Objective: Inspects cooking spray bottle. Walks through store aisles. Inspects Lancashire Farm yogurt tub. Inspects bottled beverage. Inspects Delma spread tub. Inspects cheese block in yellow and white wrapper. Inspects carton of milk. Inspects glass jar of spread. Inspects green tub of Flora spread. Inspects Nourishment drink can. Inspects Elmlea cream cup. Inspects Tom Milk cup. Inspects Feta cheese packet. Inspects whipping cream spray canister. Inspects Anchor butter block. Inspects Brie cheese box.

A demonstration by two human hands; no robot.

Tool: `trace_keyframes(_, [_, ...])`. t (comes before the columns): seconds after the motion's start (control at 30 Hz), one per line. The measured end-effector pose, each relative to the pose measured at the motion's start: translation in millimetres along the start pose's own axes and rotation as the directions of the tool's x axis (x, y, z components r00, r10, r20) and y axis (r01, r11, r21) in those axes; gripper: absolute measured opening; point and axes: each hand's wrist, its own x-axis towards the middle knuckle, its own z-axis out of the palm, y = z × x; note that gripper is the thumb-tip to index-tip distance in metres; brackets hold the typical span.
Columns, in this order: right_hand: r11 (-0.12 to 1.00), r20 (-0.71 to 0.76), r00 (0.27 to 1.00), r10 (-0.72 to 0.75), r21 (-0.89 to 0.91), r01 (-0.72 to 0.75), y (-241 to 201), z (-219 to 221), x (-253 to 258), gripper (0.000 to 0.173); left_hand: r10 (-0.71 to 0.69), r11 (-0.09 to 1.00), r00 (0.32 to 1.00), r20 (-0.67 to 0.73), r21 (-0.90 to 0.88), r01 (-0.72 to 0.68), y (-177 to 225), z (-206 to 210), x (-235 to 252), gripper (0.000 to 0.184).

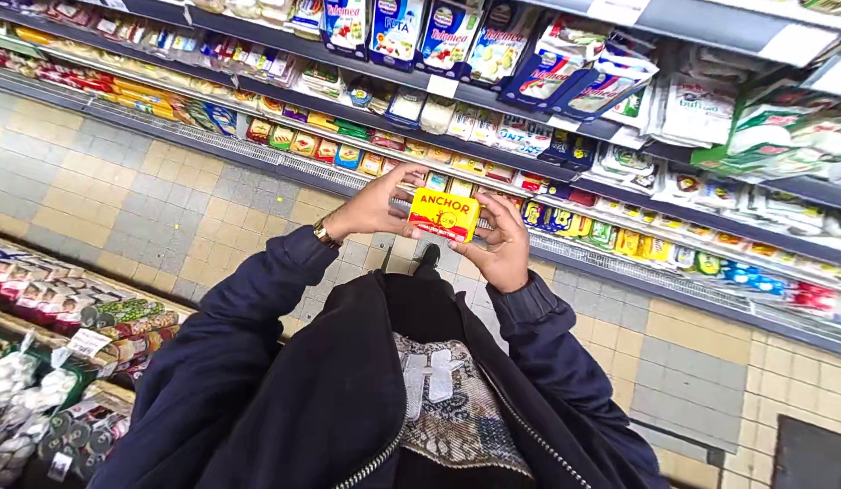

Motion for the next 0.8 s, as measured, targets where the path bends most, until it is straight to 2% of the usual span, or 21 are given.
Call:
trace_keyframes(0.07, [0.992,0.013,0.999,0.044,0.115,-0.045,4,2,-12,0.078,0.04,0.99,0.996,-0.083,-0.13,-0.05,-17,17,-21,0.096])
trace_keyframes(0.13, [0.978,0.047,0.996,0.071,0.193,-0.079,8,5,-24,0.078,0.096,0.966,0.984,-0.153,-0.223,-0.129,-35,32,-39,0.086])
trace_keyframes(0.23, [0.948,0.089,0.991,0.101,0.294,-0.123,15,13,-44,0.077,0.134,0.93,0.963,-0.232,-0.306,-0.204,-55,48,-63,0.073])
trace_keyframes(0.3, [0.928,0.114,0.986,0.123,0.338,-0.155,18,19,-57,0.076,0.139,0.914,0.955,-0.262,-0.338,-0.226,-65,56,-77,0.071])
trace_keyframes(0.57, [0.93,0.15,0.95,0.275,0.209,-0.303,18,36,-85,0.077,0.133,0.912,0.938,-0.32,-0.33,-0.242,-85,67,-108,0.067])
trace_keyframes(0.67, [0.934,0.142,0.944,0.297,0.162,-0.318,15,36,-89,0.078,0.129,0.917,0.936,-0.328,-0.319,-0.238,-84,69,-114,0.067])
trace_keyframes(0.8, [0.93,0.165,0.95,0.266,0.215,-0.298,14,35,-93,0.081,0.152,0.913,0.935,-0.322,-0.315,-0.257,-85,72,-117,0.066])
